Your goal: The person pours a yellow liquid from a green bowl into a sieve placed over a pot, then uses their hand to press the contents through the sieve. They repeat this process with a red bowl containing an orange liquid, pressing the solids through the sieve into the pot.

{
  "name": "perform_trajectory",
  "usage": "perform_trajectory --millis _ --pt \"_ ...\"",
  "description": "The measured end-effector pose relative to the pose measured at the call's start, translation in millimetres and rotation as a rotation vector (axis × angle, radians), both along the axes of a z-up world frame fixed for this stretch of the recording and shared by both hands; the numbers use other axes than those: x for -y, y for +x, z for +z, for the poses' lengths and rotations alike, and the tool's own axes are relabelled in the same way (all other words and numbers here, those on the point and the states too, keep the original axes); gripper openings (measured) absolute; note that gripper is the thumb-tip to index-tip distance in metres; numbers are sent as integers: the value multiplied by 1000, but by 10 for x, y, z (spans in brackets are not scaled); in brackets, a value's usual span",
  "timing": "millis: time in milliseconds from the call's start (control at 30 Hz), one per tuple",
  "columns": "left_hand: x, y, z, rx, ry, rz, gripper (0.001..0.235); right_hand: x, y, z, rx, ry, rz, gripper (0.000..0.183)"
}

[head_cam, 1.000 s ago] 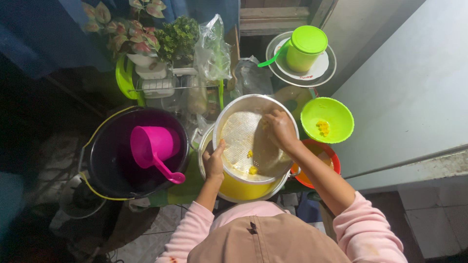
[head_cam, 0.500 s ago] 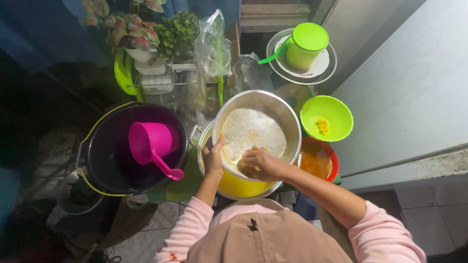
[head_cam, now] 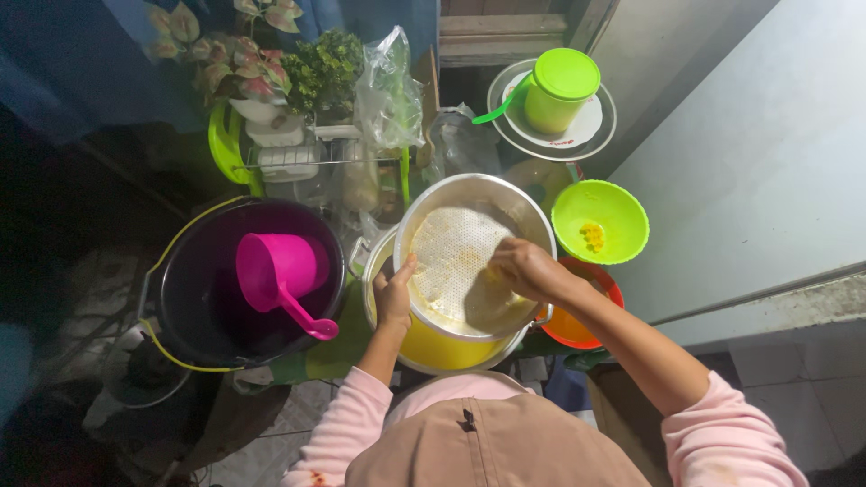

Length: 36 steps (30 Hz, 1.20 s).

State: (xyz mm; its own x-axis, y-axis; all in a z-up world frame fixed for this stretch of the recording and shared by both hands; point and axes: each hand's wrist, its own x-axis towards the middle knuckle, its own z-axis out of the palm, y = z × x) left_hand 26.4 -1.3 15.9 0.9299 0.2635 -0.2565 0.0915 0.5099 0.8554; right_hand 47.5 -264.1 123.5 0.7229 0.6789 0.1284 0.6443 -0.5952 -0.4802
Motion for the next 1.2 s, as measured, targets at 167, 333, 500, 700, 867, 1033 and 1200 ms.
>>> perform_trajectory --millis 167,333,500,700,867,1033,1200 --pt "9 -2 34 -6 8 -8 40 -166 -32 -108 104 145 114 9" --pt "-100 17 73 -17 17 -4 40 -110 -246 -70 -56 -103 133 19" --pt "-111 62 37 -76 18 16 37 -41 -264 3 -146 -190 13 24" --pt "-17 62 -60 -69 -6 45 34 -185 -319 -308 -287 -339 -127 19" --pt "60 27 -105 -74 63 28 33 -351 -293 -671 -536 -275 -9 21" --pt "-5 -1 -99 -77 24 -20 32 -426 -118 -724 -1501 622 -245 24" --pt "-81 -64 -98 -117 14 -13 30 -339 105 -477 -1619 877 -413 31"
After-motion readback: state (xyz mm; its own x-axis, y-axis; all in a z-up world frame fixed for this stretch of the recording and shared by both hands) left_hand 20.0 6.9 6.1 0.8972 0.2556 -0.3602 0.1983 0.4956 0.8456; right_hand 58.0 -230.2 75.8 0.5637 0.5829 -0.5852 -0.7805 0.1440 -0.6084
